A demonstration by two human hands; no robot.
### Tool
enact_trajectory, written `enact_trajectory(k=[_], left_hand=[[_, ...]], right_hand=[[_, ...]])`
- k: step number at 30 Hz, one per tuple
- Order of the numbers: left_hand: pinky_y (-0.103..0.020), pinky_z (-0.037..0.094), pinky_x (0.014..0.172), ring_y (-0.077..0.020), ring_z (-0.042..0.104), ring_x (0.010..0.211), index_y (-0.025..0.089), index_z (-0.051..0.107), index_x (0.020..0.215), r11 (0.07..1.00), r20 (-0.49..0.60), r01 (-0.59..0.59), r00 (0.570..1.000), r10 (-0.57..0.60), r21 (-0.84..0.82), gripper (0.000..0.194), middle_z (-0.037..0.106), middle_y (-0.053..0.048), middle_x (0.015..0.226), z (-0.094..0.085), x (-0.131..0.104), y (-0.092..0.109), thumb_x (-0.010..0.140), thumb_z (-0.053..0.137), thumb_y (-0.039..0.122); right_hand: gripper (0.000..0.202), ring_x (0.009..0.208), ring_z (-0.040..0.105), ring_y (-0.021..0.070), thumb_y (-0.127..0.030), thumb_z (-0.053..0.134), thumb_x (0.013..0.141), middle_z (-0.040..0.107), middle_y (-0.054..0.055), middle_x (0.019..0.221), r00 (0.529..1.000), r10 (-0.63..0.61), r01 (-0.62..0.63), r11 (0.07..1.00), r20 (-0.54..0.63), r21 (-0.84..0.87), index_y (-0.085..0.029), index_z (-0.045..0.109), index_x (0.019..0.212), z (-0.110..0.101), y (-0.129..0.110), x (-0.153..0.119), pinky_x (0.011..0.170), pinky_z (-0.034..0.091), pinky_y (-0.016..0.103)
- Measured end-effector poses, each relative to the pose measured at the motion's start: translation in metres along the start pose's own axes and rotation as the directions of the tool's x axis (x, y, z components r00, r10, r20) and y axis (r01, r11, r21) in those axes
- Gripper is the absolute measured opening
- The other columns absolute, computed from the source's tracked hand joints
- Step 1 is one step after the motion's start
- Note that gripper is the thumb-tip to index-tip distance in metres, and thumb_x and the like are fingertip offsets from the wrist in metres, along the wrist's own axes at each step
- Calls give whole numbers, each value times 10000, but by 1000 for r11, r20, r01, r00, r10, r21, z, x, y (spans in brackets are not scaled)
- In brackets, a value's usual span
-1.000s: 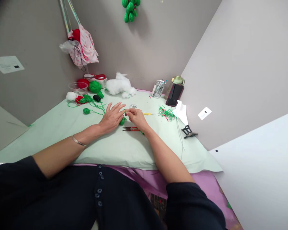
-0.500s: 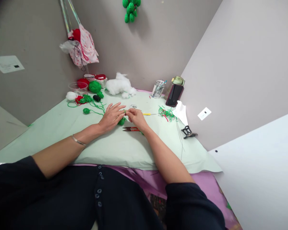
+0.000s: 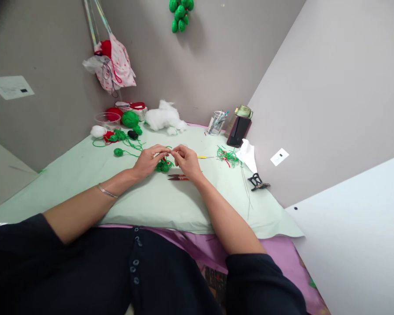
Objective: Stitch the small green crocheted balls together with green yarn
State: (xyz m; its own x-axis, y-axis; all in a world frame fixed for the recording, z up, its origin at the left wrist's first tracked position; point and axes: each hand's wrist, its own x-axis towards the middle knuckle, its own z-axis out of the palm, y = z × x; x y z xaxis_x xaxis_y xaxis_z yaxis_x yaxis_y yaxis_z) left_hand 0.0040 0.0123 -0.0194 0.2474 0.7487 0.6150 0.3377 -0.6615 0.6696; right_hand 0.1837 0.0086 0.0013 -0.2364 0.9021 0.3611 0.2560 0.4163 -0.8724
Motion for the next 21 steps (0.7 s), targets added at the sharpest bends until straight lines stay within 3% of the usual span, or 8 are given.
enact_trajectory(k=[7,12,15,18,21], left_hand=[[-348,520,901,-202,686,974,221,761,1018,1000,45,3,999,-4,22,248,746,-59,1051,1,-2,3,942,528,256],[-333,537,865,-193,693,928,210,762,979,997,72,28,997,-22,-78,244,741,-68,1071,3,-4,4,935,539,298],[-322,541,829,-181,686,860,196,766,968,982,84,103,992,-90,-161,257,734,-77,1064,4,-3,7,923,566,350],[-324,533,823,-195,676,859,177,768,921,919,126,245,968,-216,-308,335,745,-84,970,5,-1,12,901,604,469],[-322,519,831,-203,664,851,154,759,840,760,201,387,922,-331,-522,455,744,-87,863,8,1,14,834,661,598]], right_hand=[[340,464,483,105,-518,668,814,576,-61,530,999,-17,18,999,-48,27,-204,587,913,3,-1,0,510,423,248],[241,458,461,93,-433,618,847,568,-53,515,994,7,-10,1000,-105,-22,-192,597,835,-1,-3,0,512,403,242],[199,452,453,92,-389,602,856,563,-52,510,993,3,-7,999,-120,-36,-192,594,822,-1,-4,-1,511,388,241],[178,461,472,99,-371,598,861,550,-57,506,994,-44,39,998,-104,-46,-199,590,814,2,-4,-4,520,391,239],[177,499,513,108,-374,605,864,569,-47,539,993,-99,90,988,-67,-125,-203,604,818,6,-2,-7,541,406,236]])
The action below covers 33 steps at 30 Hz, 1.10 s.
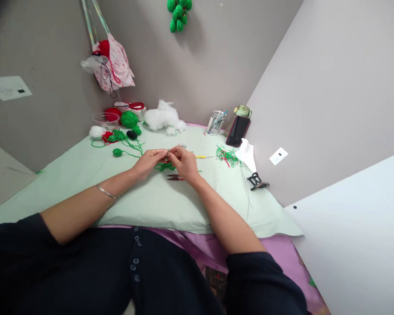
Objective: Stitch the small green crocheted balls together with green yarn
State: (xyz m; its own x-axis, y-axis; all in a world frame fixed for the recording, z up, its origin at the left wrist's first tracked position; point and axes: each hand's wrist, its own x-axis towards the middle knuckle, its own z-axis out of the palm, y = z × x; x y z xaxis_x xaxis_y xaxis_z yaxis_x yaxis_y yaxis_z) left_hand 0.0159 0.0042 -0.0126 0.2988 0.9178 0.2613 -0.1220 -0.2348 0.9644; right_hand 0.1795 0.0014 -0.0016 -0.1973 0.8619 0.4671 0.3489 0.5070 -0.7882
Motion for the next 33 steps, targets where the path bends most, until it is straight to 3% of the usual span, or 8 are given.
enact_trajectory(k=[3,7,11,15,21,25,33], left_hand=[[-317,515,840,-196,658,849,146,757,818,974,-1,94,995,-96,-205,479,740,-87,858,0,1,-1,717,775,614],[-304,512,843,-171,656,854,168,774,834,967,-74,99,990,-120,-233,404,736,-71,888,-6,3,-4,677,839,535],[-342,502,921,-197,677,905,192,798,874,1000,-178,-17,984,14,-16,296,753,-62,901,-8,5,-10,762,779,465],[-361,487,975,-215,689,931,192,802,951,970,-164,-116,975,152,212,252,762,-60,901,-8,3,-10,861,655,376],[-330,485,914,-200,653,897,229,785,1037,788,-34,-255,944,330,560,289,746,-34,900,-7,-1,-4,956,527,332],[-324,475,875,-191,639,834,215,772,1010,705,39,-315,925,379,636,312,737,-33,858,-7,-1,-2,992,477,313],[-336,455,886,-195,648,846,216,743,1007,645,69,-319,921,382,694,295,741,-34,874,-6,-2,-2,1009,457,287]], right_hand=[[182,528,527,114,-375,602,881,595,-32,575,998,-34,36,998,44,-60,-200,651,873,2,2,-2,550,414,237],[236,493,506,109,-422,611,897,580,-40,561,999,-27,26,999,27,45,-194,669,919,1,3,0,537,419,243],[248,464,473,96,-430,605,896,553,-49,538,1000,27,-26,991,-7,135,-187,648,873,-2,0,2,504,395,237],[247,460,459,92,-404,579,914,553,-43,524,995,68,-77,988,70,134,-175,658,873,-1,-1,1,500,382,236],[305,450,435,89,-472,579,923,536,-44,507,990,80,-96,985,114,145,-181,634,848,2,-1,0,488,366,235],[294,441,427,89,-460,574,927,537,-44,500,992,82,-95,986,96,135,-185,626,836,1,-2,0,488,363,238],[285,427,428,88,-450,575,936,543,-45,500,991,81,-96,985,110,140,-194,604,813,1,-1,0,481,360,237]])
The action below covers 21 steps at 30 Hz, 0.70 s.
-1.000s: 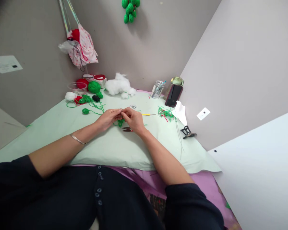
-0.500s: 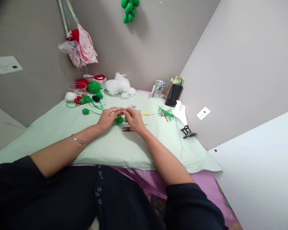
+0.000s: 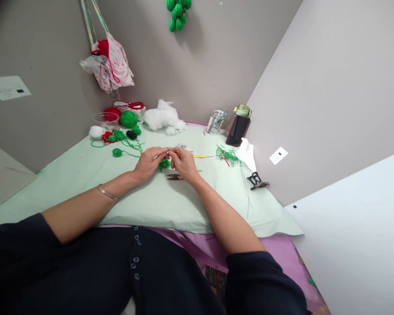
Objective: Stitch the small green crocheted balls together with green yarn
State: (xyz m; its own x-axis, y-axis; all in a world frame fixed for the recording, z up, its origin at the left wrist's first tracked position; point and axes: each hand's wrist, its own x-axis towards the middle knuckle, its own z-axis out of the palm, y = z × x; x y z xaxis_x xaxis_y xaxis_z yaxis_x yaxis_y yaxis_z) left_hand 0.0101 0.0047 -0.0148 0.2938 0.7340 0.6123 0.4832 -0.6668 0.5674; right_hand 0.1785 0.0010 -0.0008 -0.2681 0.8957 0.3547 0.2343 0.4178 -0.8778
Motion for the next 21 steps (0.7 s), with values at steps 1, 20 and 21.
enact_trajectory(k=[1,20,21], left_hand=[[-339,451,892,-195,647,848,215,740,1008,1000,1,-2,1000,2,12,295,741,-34,876,0,0,0,1011,454,284],[-502,263,1192,-252,409,1427,239,670,1259,975,89,-3,996,-17,223,415,548,-92,1479,6,-5,-8,1008,341,204],[-514,242,1205,-254,382,1451,239,662,1276,973,97,5,995,-28,233,426,529,-91,1501,7,-5,-8,1008,332,200]], right_hand=[[296,424,426,89,-461,579,934,540,-45,497,1000,0,-1,1000,6,9,-195,597,804,0,0,0,476,357,237],[319,431,244,53,-460,728,736,397,-94,445,953,241,-291,897,184,333,-178,581,747,-8,2,7,449,164,223],[319,436,243,53,-457,734,732,392,-95,446,951,247,-298,894,188,335,-177,581,745,-9,2,7,451,167,222]])
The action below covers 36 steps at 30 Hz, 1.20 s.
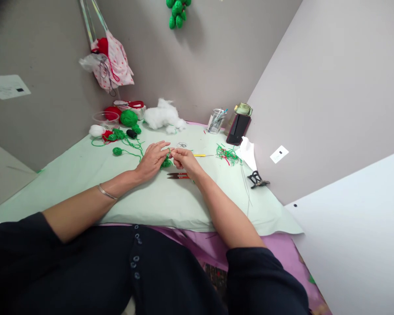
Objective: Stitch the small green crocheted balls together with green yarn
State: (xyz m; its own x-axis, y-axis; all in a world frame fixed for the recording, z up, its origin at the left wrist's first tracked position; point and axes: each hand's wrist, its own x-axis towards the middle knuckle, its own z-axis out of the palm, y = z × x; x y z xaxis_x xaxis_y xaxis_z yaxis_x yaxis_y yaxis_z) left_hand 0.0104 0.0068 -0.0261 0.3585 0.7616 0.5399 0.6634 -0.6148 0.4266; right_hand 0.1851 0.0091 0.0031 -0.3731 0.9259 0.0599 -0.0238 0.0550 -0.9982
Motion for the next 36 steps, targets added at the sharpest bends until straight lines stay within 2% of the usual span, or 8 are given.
enact_trajectory(k=[8,13,16,20,29,32,36], left_hand=[[-541,193,1231,-261,310,1508,227,628,1334,999,58,37,998,-38,18,457,448,-95,1578,1,0,0,1004,314,194],[-547,185,1233,-267,291,1520,237,637,1323,999,74,41,996,-42,22,464,438,-84,1589,2,-1,0,1008,300,188],[-552,183,1234,-260,290,1521,248,639,1308,999,75,41,996,-43,27,452,436,-77,1592,1,-1,0,1003,311,183],[-557,176,1235,-260,279,1527,249,645,1295,999,84,36,996,-38,24,452,425,-80,1599,2,-1,0,998,313,172],[-575,171,1232,-268,275,1529,255,654,1277,999,83,30,996,-34,40,444,425,-75,1600,1,-1,-1,996,319,179],[-573,164,1235,-280,270,1533,240,671,1237,998,97,37,994,-41,41,430,420,-83,1603,-2,0,-1,997,318,184],[-581,171,1231,-276,282,1528,257,692,1174,999,90,44,995,-46,20,405,462,-58,1578,-6,3,-2,990,339,189]], right_hand=[[320,429,218,44,-434,749,728,362,-106,432,998,44,-41,998,-52,55,-172,566,735,-2,2,2,453,169,213],[296,427,208,42,-405,749,722,373,-105,439,992,103,-108,991,67,76,-171,571,759,-4,2,1,455,156,203],[294,429,180,42,-399,747,714,344,-114,431,993,113,-116,987,41,109,-179,555,744,-6,2,2,455,146,201],[271,423,183,42,-377,735,730,338,-116,437,987,141,-150,981,80,126,-180,552,761,-6,3,2,454,153,198],[266,422,178,37,-366,739,683,345,-116,428,991,137,-136,984,1,114,-173,567,744,-6,5,2,455,142,199],[281,420,190,39,-386,747,674,354,-113,427,988,148,-151,984,39,96,-171,578,739,-4,5,1,454,143,206],[330,442,241,50,-459,749,690,390,-95,448,998,48,-46,998,-38,46,-169,599,739,0,4,1,460,170,218]])
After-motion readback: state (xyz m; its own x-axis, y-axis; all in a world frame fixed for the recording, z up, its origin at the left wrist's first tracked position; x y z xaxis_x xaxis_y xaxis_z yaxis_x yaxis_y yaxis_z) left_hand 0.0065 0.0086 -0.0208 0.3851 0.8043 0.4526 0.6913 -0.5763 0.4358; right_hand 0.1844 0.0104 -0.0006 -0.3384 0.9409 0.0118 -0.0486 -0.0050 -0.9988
